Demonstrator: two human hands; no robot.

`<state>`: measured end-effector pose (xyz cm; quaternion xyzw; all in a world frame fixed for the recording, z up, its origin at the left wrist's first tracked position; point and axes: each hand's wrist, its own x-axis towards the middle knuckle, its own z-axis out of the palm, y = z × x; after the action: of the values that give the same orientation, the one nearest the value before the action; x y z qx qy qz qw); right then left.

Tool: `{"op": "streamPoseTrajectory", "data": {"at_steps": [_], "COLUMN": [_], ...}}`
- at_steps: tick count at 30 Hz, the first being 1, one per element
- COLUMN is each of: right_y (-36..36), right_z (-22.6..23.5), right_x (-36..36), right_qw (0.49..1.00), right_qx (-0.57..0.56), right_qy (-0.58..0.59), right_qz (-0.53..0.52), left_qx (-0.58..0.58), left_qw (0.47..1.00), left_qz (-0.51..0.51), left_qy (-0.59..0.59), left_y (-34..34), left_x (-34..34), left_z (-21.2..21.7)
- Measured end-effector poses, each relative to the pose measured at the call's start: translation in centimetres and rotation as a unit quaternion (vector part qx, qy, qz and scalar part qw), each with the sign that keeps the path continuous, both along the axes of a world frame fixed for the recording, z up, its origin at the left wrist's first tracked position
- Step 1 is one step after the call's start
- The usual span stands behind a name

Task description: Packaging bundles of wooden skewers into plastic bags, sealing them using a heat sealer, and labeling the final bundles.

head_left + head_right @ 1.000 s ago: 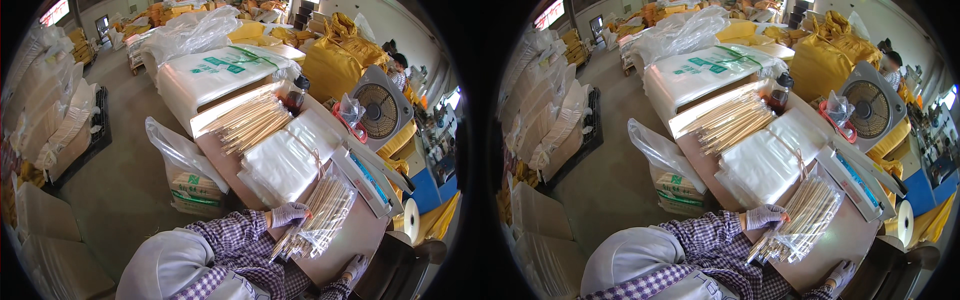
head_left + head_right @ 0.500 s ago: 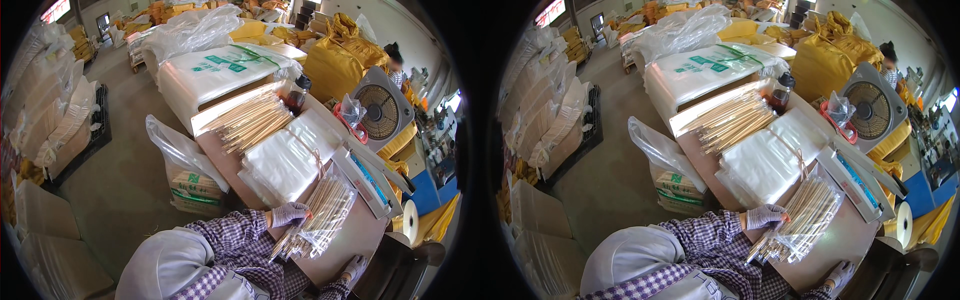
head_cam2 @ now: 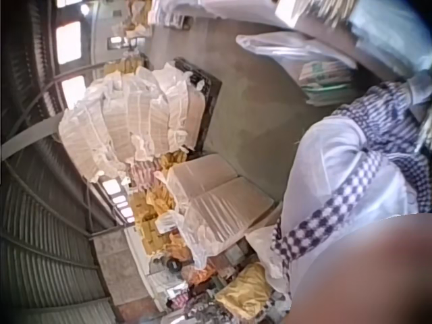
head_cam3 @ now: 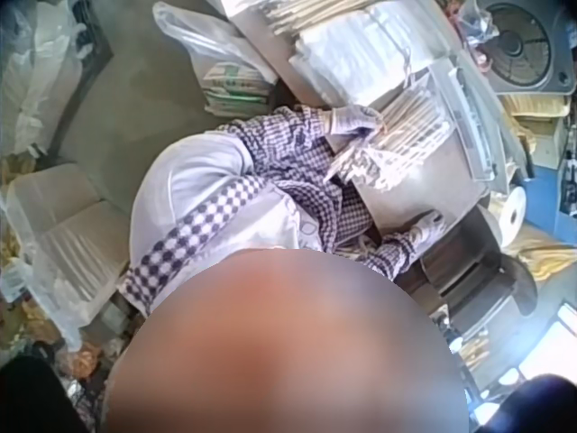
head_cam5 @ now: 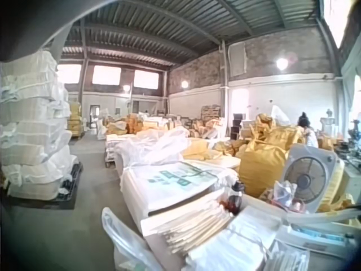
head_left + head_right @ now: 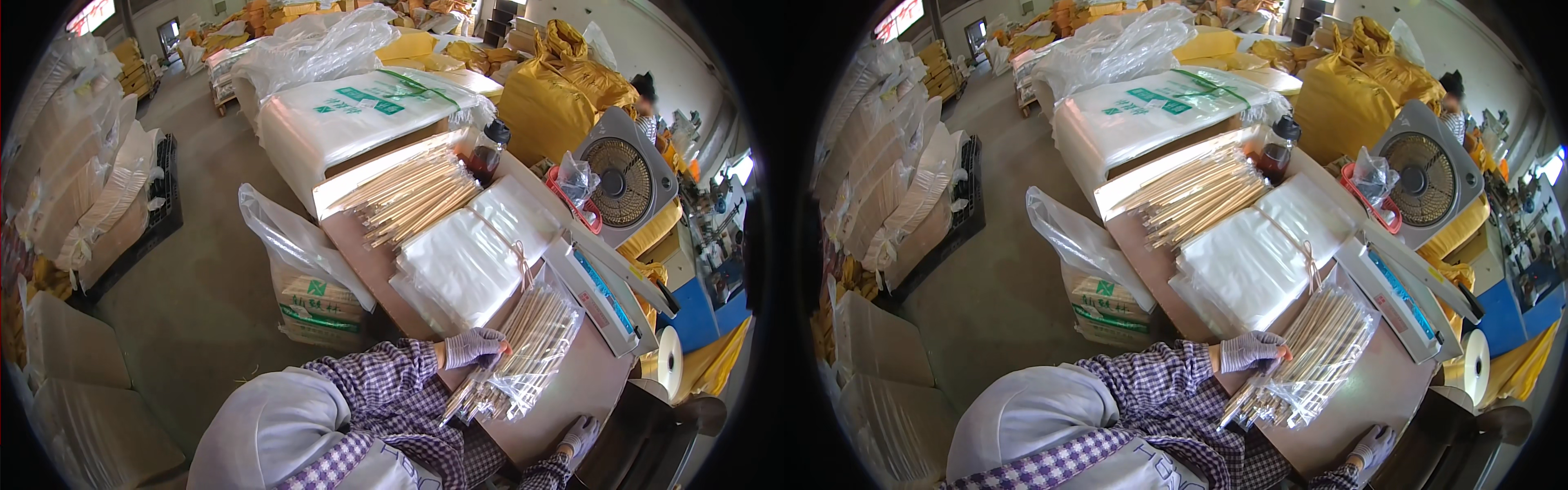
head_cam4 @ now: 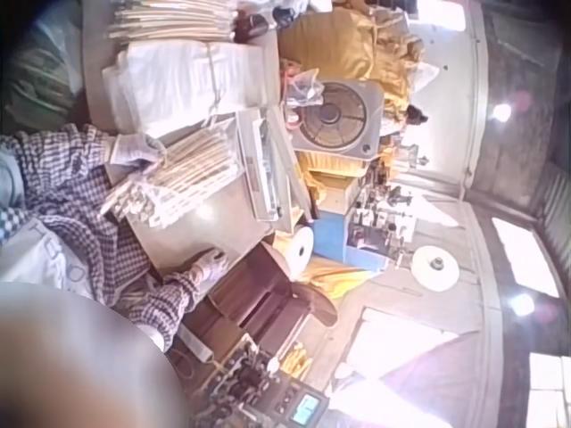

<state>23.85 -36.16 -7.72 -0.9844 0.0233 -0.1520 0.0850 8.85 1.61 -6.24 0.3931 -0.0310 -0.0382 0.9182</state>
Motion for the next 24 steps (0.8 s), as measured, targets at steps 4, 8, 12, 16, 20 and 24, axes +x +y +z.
{"op": "streamPoseTrajectory", "data": {"at_steps": [4,8,12,16,20,24], "right_y": [0.0,0.3,0.8,1.1,3.7,3.0], "right_z": [0.2,-0.1,-0.8,2.3,3.8,1.0], "right_x": [0.0,-0.4,-0.5,-3.1,-1.7,0.5], "right_qw": [0.999,0.999,1.000,0.993,0.999,0.993], "right_qx": [0.001,0.005,0.005,0.096,-0.009,0.012], "right_qy": [0.030,0.039,-0.018,-0.023,-0.034,-0.115], "right_qz": [-0.012,-0.009,0.016,0.064,0.041,0.005], "left_qx": [0.000,-0.009,0.003,0.046,0.097,0.314], "left_qw": [1.000,1.000,1.000,0.999,0.987,0.949], "left_qz": [0.001,-0.002,0.001,0.014,0.053,0.020], "left_qy": [-0.002,0.000,0.003,0.019,0.119,0.021], "left_y": [0.0,0.3,1.1,-0.4,0.3,-0.3], "left_x": [-0.2,-0.9,-1.3,0.0,-0.3,2.3], "left_z": [0.3,0.2,0.5,0.6,1.7,4.4]}}
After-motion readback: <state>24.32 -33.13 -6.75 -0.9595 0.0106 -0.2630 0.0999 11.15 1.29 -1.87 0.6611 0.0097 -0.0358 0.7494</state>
